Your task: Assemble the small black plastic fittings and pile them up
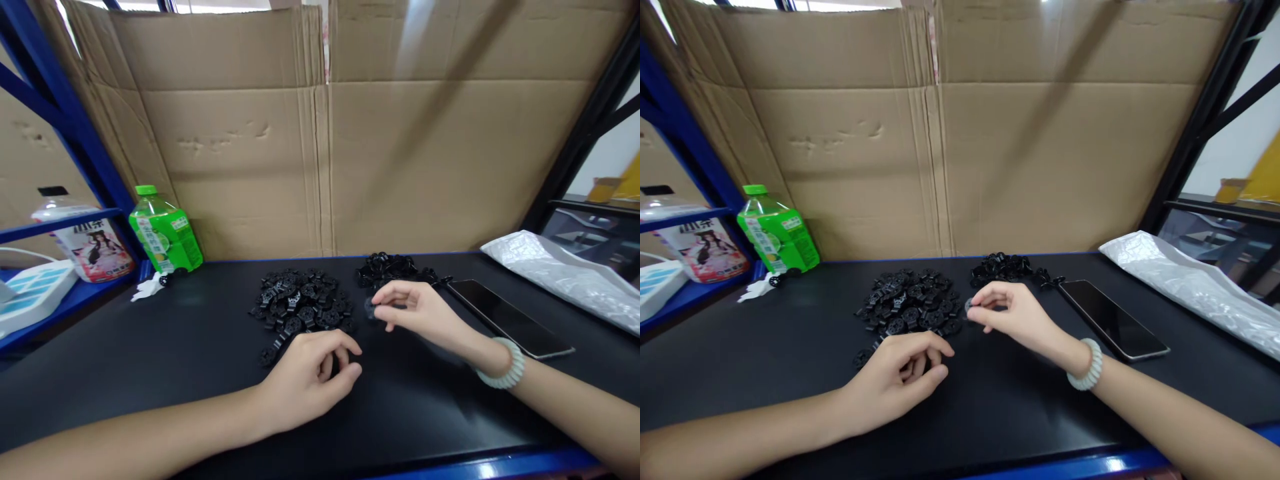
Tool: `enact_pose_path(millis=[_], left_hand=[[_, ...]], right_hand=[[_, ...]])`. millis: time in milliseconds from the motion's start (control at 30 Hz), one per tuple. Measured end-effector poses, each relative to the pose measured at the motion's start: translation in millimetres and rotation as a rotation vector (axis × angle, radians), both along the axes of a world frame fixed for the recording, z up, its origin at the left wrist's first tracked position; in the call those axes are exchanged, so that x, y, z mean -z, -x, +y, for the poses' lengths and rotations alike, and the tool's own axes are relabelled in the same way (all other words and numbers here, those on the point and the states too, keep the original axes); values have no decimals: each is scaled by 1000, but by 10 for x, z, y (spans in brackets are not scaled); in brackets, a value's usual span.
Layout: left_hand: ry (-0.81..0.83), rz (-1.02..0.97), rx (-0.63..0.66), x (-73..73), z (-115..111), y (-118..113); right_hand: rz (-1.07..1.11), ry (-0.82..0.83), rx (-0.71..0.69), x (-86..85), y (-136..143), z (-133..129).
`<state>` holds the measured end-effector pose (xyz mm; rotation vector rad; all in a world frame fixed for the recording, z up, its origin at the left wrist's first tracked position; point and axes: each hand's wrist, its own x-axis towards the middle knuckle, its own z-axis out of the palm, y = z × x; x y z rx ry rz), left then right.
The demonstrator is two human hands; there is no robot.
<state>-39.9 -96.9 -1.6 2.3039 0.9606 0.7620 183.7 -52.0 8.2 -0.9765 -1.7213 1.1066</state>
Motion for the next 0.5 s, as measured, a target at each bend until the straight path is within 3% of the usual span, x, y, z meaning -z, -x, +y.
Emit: enact_pose_path(millis=[167, 500], left_hand=[[119, -80, -30, -7, 16, -7], [344, -155, -100, -37, 86, -31]], right_hand=[[55, 151, -183, 24, 101, -163], [46, 115, -196, 28, 164, -297]])
